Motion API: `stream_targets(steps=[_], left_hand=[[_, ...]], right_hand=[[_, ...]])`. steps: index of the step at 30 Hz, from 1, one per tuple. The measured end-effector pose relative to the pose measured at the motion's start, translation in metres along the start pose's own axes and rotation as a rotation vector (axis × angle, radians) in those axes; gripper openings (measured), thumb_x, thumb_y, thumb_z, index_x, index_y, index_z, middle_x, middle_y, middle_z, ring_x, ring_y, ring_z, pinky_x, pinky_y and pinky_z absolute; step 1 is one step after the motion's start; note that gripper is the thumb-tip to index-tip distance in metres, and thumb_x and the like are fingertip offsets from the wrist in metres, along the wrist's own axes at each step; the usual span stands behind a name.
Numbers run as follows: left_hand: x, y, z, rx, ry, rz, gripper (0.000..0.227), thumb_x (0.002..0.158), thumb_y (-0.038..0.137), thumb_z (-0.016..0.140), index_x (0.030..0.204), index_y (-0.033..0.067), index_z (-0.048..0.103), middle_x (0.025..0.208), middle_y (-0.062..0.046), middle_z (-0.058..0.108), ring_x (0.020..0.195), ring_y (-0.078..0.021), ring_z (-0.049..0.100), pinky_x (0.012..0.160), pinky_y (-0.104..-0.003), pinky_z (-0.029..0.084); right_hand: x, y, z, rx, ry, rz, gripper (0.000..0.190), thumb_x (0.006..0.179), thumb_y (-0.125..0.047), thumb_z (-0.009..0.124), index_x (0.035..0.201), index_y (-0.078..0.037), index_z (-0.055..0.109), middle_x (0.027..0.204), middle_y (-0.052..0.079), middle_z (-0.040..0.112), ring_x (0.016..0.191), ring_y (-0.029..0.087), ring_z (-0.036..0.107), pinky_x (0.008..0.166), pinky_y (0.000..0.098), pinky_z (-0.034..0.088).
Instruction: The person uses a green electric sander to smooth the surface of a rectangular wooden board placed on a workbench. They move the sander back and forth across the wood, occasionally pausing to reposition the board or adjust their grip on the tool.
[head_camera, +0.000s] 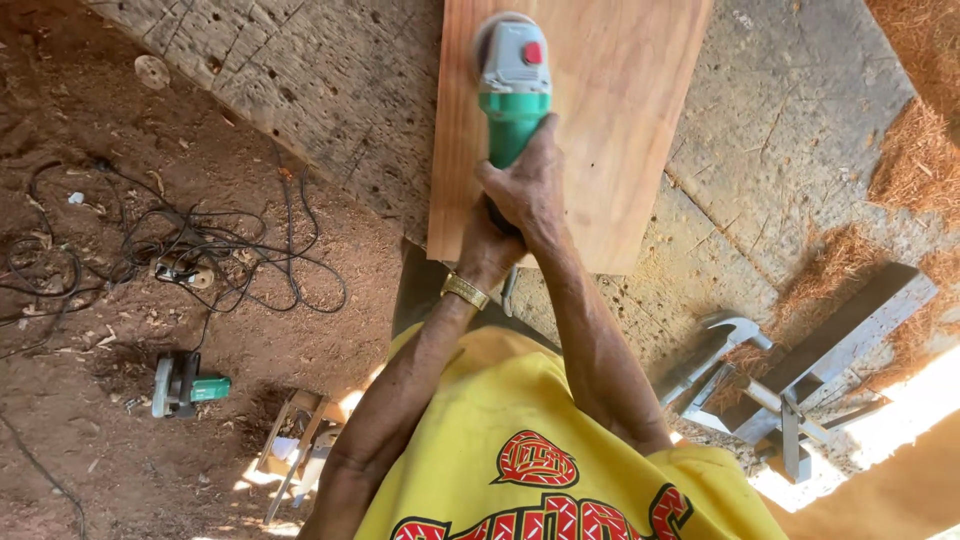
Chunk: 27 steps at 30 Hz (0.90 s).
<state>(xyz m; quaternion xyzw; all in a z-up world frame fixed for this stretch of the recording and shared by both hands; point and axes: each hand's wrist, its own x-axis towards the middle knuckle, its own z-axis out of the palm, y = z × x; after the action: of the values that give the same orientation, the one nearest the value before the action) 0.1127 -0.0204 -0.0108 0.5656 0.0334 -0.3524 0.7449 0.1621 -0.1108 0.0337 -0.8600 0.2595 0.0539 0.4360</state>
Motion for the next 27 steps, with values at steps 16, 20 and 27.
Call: stream_targets(steps=[16, 20, 27], left_hand=[[0.012, -0.009, 0.009, 0.1, -0.007, 0.077, 0.052, 0.082, 0.015, 0.084, 0.122, -0.0013, 0.055, 0.109, -0.009, 0.072, 0.097, -0.0144, 0.069, 0.082, -0.032, 0.06], [0.004, -0.004, 0.031, 0.082, -0.016, 0.06, 0.054, 0.081, 0.017, 0.086, 0.122, -0.0018, 0.055, 0.108, -0.008, 0.072, 0.097, -0.014, 0.07, 0.083, -0.031, 0.06], [-0.006, 0.004, 0.077, 0.178, -0.041, -0.006, 0.067, 0.077, 0.02, 0.088, 0.128, -0.0024, 0.051, 0.111, -0.009, 0.072, 0.099, -0.0156, 0.072, 0.086, -0.029, 0.064]], right_hand=[[0.015, -0.014, -0.028, -0.043, 0.003, 0.104, 0.062, 0.071, -0.014, 0.08, 0.112, 0.005, 0.037, 0.086, 0.03, 0.069, 0.083, 0.046, 0.073, 0.07, 0.0504, 0.06], [0.004, 0.001, -0.046, -0.031, 0.036, 0.085, 0.065, 0.07, -0.014, 0.08, 0.114, 0.005, 0.037, 0.085, 0.03, 0.069, 0.081, 0.047, 0.072, 0.07, 0.0519, 0.059], [-0.012, 0.031, -0.078, 0.004, 0.079, 0.156, 0.064, 0.069, -0.015, 0.079, 0.115, 0.002, 0.038, 0.086, 0.024, 0.069, 0.078, 0.038, 0.076, 0.069, 0.0454, 0.064]])
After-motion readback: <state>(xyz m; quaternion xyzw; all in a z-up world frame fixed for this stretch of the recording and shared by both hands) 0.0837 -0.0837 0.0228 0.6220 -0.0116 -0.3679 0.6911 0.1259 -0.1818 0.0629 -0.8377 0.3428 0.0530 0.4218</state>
